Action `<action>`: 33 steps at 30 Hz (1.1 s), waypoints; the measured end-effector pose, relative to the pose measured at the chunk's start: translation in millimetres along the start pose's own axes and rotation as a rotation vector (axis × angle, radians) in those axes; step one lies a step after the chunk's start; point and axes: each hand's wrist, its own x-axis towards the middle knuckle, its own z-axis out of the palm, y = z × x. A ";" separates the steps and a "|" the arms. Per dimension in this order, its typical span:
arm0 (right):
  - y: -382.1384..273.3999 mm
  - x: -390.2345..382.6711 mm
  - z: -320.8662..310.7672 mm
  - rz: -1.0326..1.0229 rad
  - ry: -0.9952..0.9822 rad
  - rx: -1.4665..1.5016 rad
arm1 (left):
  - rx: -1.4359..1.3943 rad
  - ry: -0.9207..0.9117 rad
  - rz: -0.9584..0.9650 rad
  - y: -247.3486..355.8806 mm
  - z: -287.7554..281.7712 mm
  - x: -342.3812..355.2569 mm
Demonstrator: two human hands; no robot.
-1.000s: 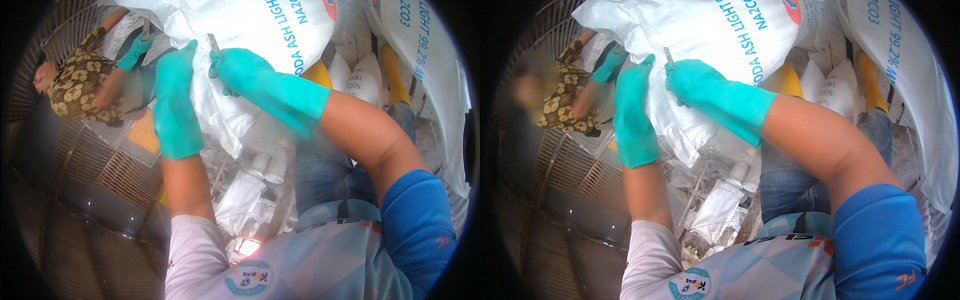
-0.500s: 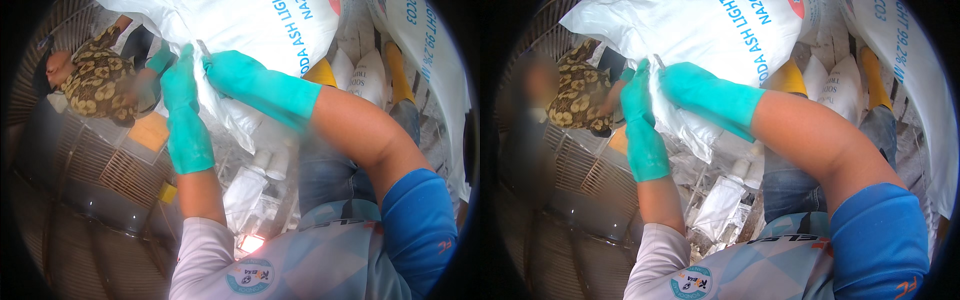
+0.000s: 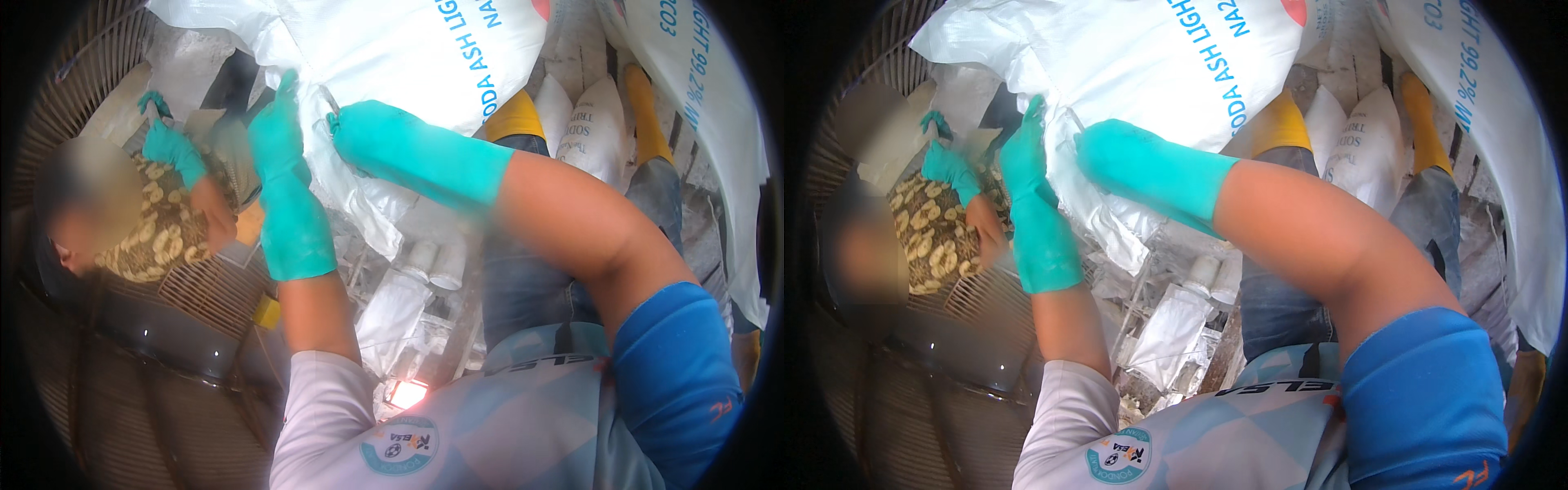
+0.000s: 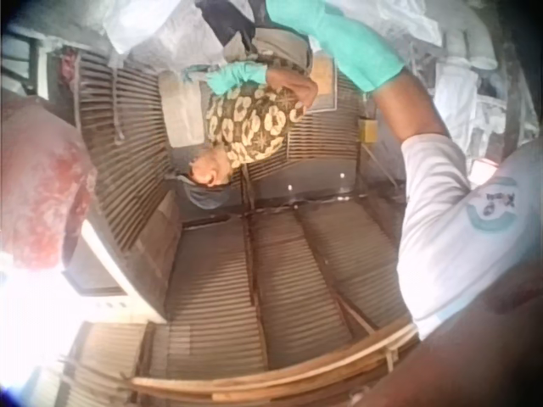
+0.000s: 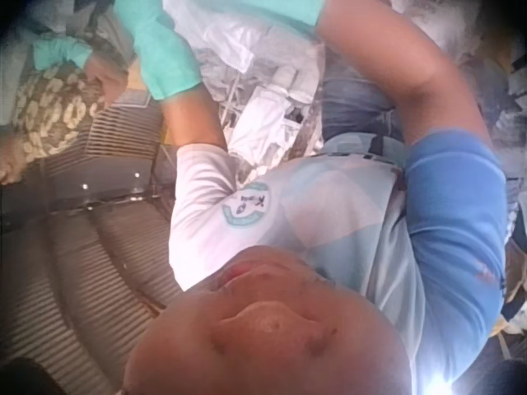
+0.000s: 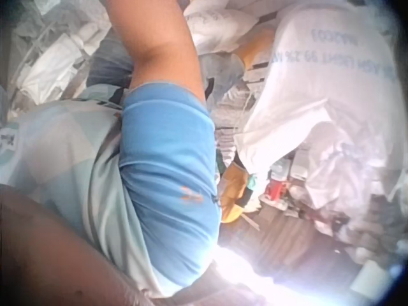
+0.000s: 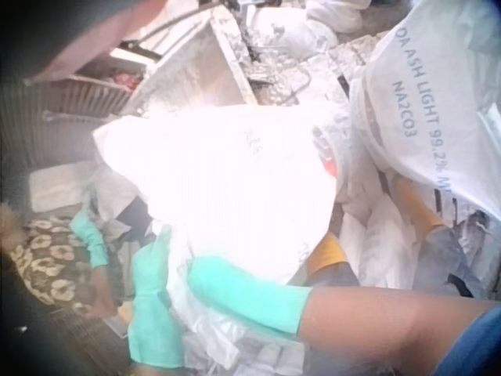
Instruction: The person uses a knife to cut open large white sacks labeled 'SODA ASH LIGHT' in a warehouse setting. They repeatedly slice the tops of the sacks to open them, handling the bags with green gloves while standing among stacks of similar materials.
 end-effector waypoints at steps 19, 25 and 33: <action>-14.3 10.3 -33.0 0.461 0.035 0.524 | -0.593 0.067 -0.708 61.9 -9.4 0.1; -3.4 3.2 4.9 0.126 0.196 0.837 | -0.269 -0.019 -0.982 115.4 -23.0 10.0; -13.6 -20.9 7.0 0.202 0.161 1.030 | -0.187 -0.087 -0.512 2.8 -37.8 -16.8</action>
